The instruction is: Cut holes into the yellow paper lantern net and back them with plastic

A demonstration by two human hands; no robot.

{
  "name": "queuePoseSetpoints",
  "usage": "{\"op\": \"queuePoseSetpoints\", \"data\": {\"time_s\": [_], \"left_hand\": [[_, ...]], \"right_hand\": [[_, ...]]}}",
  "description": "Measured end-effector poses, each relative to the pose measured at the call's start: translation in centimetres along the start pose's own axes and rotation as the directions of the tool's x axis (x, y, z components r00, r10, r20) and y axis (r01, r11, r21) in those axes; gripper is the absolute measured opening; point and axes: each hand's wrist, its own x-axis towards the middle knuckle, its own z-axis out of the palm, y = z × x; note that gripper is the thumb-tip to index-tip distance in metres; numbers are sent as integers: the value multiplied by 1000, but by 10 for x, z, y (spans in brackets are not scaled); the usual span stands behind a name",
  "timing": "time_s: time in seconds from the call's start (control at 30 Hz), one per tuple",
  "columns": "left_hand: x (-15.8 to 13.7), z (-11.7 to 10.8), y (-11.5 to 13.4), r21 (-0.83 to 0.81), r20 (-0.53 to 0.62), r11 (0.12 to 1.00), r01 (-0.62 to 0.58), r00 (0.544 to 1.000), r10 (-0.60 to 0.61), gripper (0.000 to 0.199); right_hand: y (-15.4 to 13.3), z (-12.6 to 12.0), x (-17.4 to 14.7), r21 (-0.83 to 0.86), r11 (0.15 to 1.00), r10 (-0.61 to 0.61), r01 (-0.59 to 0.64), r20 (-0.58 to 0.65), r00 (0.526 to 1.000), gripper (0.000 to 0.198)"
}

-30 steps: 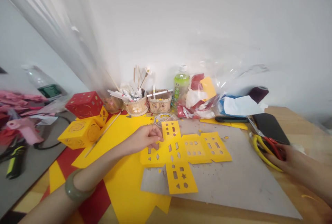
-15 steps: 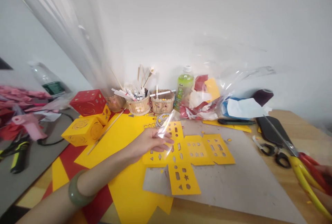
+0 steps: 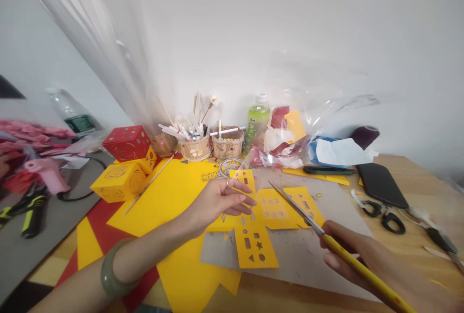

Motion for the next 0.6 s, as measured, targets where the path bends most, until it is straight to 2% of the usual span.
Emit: {"op": "queuePoseSetpoints", "data": {"time_s": [0.1, 0.2, 0.4, 0.6], "left_hand": [[-3, 3, 1, 12, 1, 1000, 13, 1000, -13, 13], [-5, 4, 1, 21, 13, 999, 24, 1000, -24, 15], [-6, 7, -2, 19, 61, 1000, 10, 998, -11, 21], [-6, 8, -2, 26, 91, 1000, 8, 996, -10, 18]], "right_hand": [[-12, -3, 7, -11, 1000, 9, -8, 141, 990, 35], [-15, -5, 11, -12, 1000, 20, -18, 215, 977, 37], [-21, -2, 12, -9, 1000, 21, -20, 221, 975, 36], [-19, 1, 10, 13, 1000, 17, -20, 219, 976, 34]]}}
